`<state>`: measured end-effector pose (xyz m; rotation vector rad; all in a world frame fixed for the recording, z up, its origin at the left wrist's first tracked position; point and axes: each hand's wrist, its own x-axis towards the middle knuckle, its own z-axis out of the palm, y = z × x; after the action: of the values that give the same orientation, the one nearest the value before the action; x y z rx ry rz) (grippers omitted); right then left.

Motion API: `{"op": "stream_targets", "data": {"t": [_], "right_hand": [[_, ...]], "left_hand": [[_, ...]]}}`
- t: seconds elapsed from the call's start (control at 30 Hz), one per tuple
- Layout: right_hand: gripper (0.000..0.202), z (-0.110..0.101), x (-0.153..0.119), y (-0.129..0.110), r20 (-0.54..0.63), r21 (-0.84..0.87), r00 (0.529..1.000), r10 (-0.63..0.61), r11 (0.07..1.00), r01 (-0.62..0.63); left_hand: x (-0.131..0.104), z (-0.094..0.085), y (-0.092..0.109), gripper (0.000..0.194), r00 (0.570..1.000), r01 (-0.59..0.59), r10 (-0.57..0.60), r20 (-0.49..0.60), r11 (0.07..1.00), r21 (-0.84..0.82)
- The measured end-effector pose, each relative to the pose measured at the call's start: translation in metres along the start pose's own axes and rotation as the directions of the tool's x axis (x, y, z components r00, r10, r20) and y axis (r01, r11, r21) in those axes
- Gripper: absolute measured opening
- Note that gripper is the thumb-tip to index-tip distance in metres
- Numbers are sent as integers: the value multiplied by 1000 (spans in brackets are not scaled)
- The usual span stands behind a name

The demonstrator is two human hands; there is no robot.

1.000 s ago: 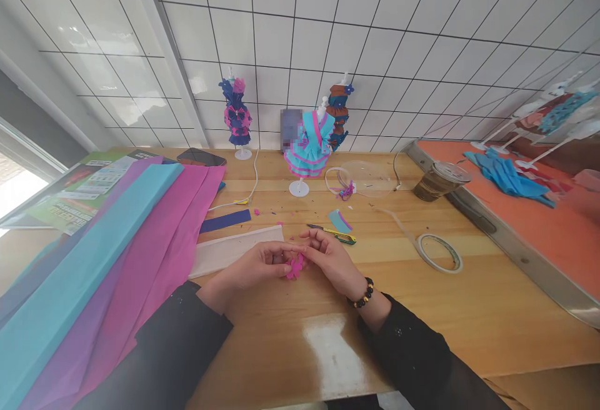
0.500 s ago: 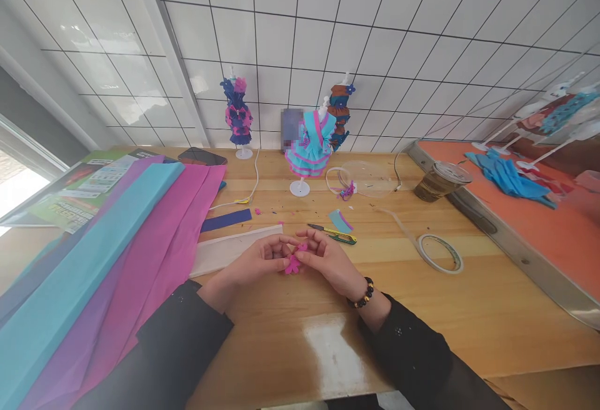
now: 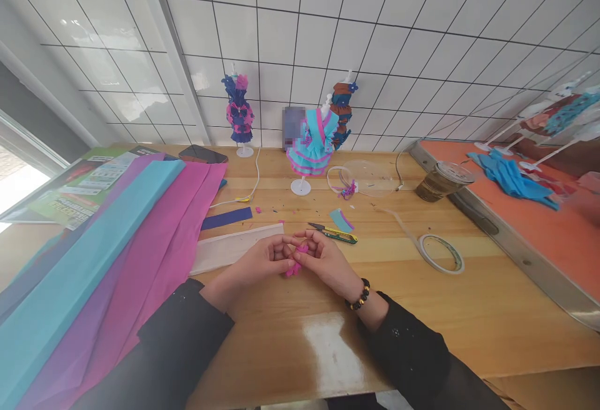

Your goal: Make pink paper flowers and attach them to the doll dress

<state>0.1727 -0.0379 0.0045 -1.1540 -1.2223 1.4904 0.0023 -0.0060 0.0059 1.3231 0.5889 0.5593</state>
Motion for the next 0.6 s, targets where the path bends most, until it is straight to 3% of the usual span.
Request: {"op": "stream_targets", "data": {"t": [0.27, 0.33, 0.4, 0.47, 0.53, 0.6], "right_hand": [[38, -7, 3, -3, -49, 39, 999, 22, 999, -20], [35, -12, 4, -3, -76, -41, 997, -1, 999, -2], [29, -21, 5, -4, -142, -239, 985, -98, 969, 62], [23, -33, 5, -4, -199, -545, 942, -272, 829, 124], [21, -45, 4, -5, -164, -797, 906, -391, 593, 111], [19, -54, 4, -4, -74, -915, 921, -382, 394, 90]], "left_hand": [[2, 1, 1, 28, 998, -23, 18, -64, 997, -79], [2, 1, 1, 25, 998, -10, 6, -62, 997, -73], [1, 1, 1, 23, 997, 15, -18, -72, 999, -49], [1, -1, -1, 23, 995, 35, -38, -91, 999, -40], [1, -2, -3, 24, 993, 34, -39, -113, 998, -48], [2, -3, -5, 27, 990, 12, -19, -138, 999, -52]]}}
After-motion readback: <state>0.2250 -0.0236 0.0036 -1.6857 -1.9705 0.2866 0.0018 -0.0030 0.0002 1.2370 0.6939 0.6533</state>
